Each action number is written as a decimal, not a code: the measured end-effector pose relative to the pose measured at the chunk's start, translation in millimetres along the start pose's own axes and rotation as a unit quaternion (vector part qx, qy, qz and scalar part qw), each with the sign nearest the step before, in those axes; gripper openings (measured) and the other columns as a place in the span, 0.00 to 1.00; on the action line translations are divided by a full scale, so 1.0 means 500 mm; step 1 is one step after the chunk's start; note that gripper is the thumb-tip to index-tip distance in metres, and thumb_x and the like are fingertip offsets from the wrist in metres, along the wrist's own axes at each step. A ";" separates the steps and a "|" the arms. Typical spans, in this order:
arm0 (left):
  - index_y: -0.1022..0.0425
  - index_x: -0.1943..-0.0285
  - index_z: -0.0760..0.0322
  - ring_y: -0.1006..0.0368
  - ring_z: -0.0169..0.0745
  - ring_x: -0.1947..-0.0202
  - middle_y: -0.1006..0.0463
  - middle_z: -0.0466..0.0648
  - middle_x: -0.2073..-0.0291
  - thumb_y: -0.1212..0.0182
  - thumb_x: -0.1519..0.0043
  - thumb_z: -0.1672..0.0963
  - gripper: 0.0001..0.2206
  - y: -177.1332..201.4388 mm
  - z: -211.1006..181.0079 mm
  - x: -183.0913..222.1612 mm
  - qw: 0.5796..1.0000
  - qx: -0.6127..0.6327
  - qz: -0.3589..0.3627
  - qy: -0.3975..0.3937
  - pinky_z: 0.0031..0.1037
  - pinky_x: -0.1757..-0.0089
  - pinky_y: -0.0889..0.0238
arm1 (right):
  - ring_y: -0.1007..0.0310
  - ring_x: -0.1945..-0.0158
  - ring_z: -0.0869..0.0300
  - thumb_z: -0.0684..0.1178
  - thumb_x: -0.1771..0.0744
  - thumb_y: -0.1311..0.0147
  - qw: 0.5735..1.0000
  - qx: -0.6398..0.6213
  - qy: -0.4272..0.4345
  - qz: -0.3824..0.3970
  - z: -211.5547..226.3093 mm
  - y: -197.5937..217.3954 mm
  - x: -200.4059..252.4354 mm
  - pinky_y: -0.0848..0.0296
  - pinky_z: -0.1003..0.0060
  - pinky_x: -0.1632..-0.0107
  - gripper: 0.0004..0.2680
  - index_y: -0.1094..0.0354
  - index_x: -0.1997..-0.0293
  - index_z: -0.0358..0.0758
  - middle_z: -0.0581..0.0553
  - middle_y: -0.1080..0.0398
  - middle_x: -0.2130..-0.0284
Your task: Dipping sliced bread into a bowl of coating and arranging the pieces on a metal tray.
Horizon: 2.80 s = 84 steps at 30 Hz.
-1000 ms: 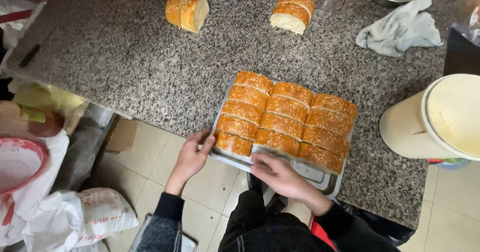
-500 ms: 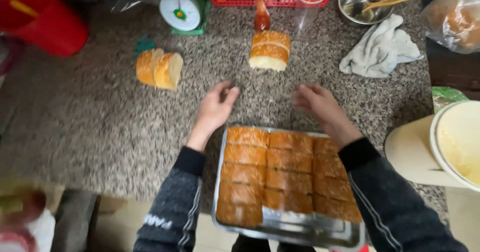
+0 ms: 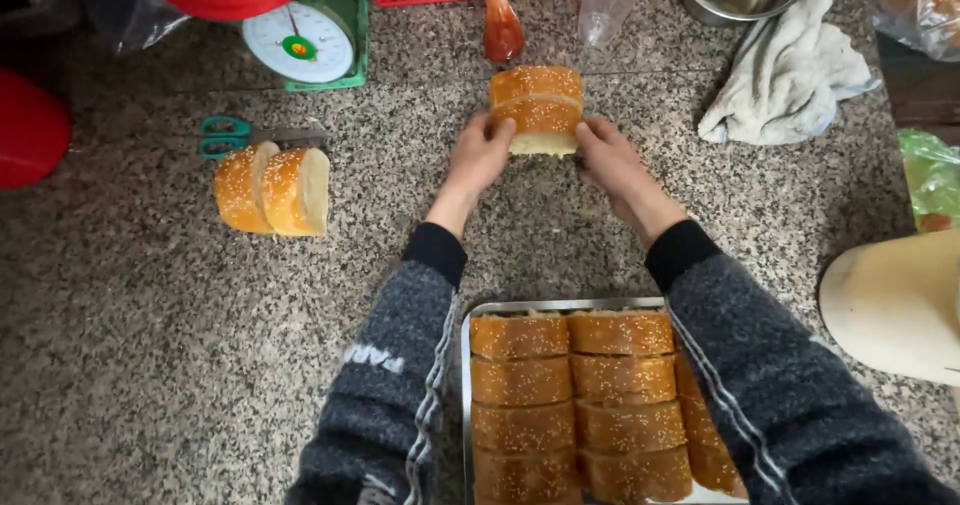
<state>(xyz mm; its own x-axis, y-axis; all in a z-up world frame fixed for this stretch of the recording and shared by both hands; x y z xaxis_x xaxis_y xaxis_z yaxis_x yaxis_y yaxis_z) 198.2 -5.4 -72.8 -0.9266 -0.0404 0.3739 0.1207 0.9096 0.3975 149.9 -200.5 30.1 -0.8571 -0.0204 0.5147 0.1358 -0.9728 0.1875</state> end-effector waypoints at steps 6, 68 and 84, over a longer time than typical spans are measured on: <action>0.28 0.19 0.58 0.30 0.57 0.23 0.22 0.56 0.27 0.47 0.24 0.40 0.32 0.019 -0.040 0.040 0.999 0.023 -0.019 0.013 0.51 0.30 0.34 | 0.28 0.31 0.50 0.60 0.21 0.53 0.998 -0.057 0.009 -0.033 -0.053 0.021 -0.009 0.24 0.50 0.30 0.26 0.46 0.16 0.27 0.29 0.36 0.30; 0.23 0.37 0.48 0.28 0.34 0.65 0.24 0.43 0.60 0.39 0.31 0.43 0.19 0.374 0.426 0.332 0.803 0.478 -0.281 0.219 0.29 0.65 0.30 | 0.21 0.53 0.46 0.44 0.21 0.53 0.979 -0.200 0.002 -0.045 -0.143 0.071 0.493 0.23 0.51 0.44 0.07 0.28 0.49 0.33 0.35 0.21 0.54; 0.40 0.29 0.59 0.18 0.55 0.36 0.19 0.60 0.32 0.16 0.52 0.56 0.42 0.400 0.372 0.170 0.601 0.537 -0.573 0.151 0.44 0.35 0.22 | 0.20 0.53 0.42 0.41 0.22 0.54 0.970 -0.232 0.013 -0.075 -0.213 0.089 0.485 0.23 0.49 0.48 0.08 0.28 0.51 0.29 0.31 0.21 0.55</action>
<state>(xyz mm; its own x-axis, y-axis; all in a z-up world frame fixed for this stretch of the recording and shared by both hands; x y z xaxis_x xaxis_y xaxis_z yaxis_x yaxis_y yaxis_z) 77.6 250.0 -117.2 -0.0561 -0.8196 0.5702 -0.9842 -0.0508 -0.1698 -104.9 -273.2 74.2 -0.8629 0.1301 0.4884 -0.2249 -0.9642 -0.1405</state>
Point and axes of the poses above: each hand's wrist, its own x-axis away from the middle knuckle, its own y-axis out of the back of the hand, z = x × y, the point moved 9 cm from there along -x, towards the middle knuckle
